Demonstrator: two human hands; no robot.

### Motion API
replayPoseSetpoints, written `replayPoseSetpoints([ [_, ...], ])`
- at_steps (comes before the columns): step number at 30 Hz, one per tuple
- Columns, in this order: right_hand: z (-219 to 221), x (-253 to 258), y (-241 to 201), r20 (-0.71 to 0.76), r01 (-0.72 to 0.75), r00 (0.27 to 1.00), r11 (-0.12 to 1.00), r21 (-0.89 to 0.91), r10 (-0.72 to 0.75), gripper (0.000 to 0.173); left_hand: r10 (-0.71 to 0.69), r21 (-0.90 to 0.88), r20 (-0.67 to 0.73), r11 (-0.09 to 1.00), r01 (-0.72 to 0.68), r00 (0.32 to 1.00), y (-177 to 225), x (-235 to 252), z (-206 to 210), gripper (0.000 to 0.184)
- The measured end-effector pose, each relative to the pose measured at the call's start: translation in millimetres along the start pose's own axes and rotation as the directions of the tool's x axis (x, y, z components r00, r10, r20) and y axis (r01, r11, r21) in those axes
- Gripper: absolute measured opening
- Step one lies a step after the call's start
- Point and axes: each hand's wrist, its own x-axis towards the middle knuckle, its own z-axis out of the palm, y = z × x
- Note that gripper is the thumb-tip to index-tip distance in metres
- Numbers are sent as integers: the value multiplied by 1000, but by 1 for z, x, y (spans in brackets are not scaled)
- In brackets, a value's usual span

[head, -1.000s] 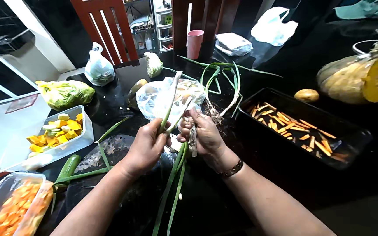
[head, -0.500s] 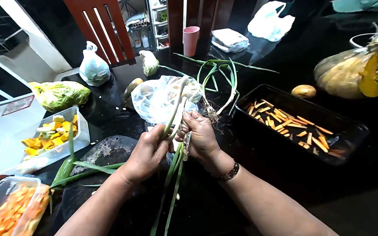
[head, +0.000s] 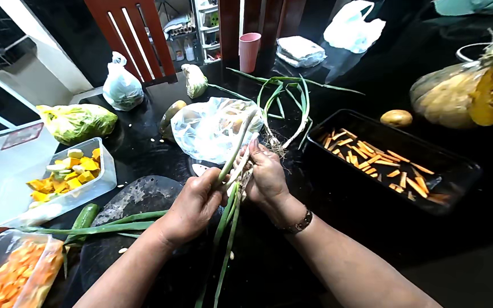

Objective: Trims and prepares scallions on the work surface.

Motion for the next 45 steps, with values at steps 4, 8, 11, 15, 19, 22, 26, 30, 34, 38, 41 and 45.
replayPoseSetpoints([
  [4,1,-1,-4,-13,-68,998,996,64,69,37,-26,-144,8,989,27,1000,-1,0,0,17],
  [8,2,-3,-6,13,-115,993,985,130,115,37,-73,-331,31,940,79,997,-2,-1,-7,20],
  [11,3,-4,-8,33,-104,994,984,144,101,37,-90,-444,36,891,96,995,-3,-3,-11,20],
  [15,1,-6,-9,105,-44,994,993,114,32,41,-109,-638,49,761,115,993,-3,-4,-15,19],
  [19,0,-6,-8,135,21,990,998,59,-28,42,-125,-707,57,696,128,991,-4,-5,-18,19],
  [22,0,-5,-6,123,37,992,998,42,-42,42,-136,-715,45,687,127,990,-5,-4,-19,18],
  [26,-3,0,-6,147,1,989,1000,22,-5,38,-125,-586,-39,807,79,991,-5,0,-16,18],
  [30,-10,4,-5,326,-28,944,997,-67,49,39,-112,-288,-139,955,68,984,-1,3,-11,19],
  [34,-9,0,-3,329,-103,935,989,-109,134,39,-27,-73,-126,997,18,992,-5,3,-8,19],
  [38,-9,0,-6,296,-124,941,981,-150,164,41,19,76,-76,997,-13,997,-7,2,-9,15],
  [41,-9,2,-3,293,-115,944,985,-130,149,34,38,92,-58,995,-32,998,-6,1,-11,15],
  [45,-10,1,-2,296,-124,945,990,-73,140,37,26,69,-83,997,-20,996,-6,1,-14,17],
])
